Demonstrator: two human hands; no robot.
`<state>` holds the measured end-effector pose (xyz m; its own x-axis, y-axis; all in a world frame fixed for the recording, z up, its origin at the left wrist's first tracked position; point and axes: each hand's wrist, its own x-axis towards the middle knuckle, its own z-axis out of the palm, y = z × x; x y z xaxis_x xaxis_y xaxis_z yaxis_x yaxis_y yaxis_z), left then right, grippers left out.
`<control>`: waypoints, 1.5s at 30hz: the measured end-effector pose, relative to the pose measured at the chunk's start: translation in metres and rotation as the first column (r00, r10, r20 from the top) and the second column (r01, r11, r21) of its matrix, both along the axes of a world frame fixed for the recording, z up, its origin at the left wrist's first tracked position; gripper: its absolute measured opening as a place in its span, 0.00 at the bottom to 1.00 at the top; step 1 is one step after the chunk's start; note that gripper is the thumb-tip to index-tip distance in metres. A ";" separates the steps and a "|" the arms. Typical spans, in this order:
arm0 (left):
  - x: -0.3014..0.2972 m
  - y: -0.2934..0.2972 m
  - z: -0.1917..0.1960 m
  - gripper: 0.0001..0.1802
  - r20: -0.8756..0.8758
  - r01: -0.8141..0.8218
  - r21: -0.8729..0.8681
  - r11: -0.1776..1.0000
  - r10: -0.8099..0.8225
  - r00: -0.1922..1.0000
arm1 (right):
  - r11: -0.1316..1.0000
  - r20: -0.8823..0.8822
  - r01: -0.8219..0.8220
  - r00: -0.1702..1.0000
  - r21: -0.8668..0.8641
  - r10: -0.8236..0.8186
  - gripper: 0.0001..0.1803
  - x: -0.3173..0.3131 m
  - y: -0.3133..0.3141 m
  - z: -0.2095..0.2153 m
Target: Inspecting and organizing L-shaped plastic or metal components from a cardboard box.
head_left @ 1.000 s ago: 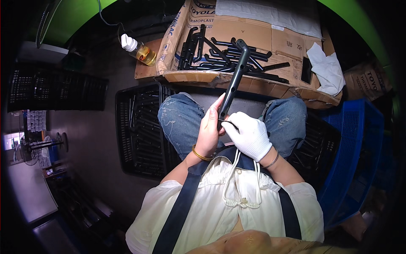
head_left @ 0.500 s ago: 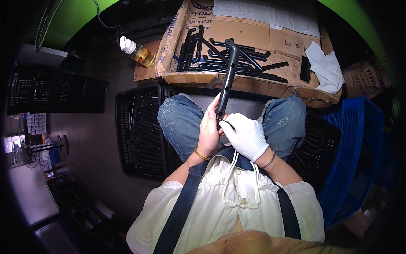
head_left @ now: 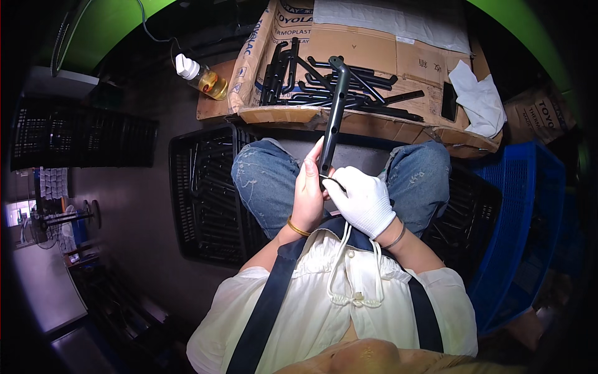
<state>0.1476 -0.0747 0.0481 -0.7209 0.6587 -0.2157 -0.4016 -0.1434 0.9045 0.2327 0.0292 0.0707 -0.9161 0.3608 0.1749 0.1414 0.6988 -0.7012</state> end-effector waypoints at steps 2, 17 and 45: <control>-0.001 0.000 0.001 0.31 -0.030 0.002 -0.041 0.999 -0.003 1.000 | 1.000 -0.019 0.020 1.000 -0.017 -0.020 0.09 -0.001 0.000 -0.001; 0.014 -0.003 -0.015 0.24 -0.802 -0.201 -0.302 0.932 -0.134 0.582 | 0.438 0.034 0.186 0.943 -0.880 -0.332 0.12 -0.025 0.039 -0.027; -0.003 -0.006 -0.012 0.23 0.100 0.224 0.069 0.972 -0.230 0.968 | 1.000 0.053 0.023 0.998 0.016 -0.024 0.09 0.005 0.021 0.010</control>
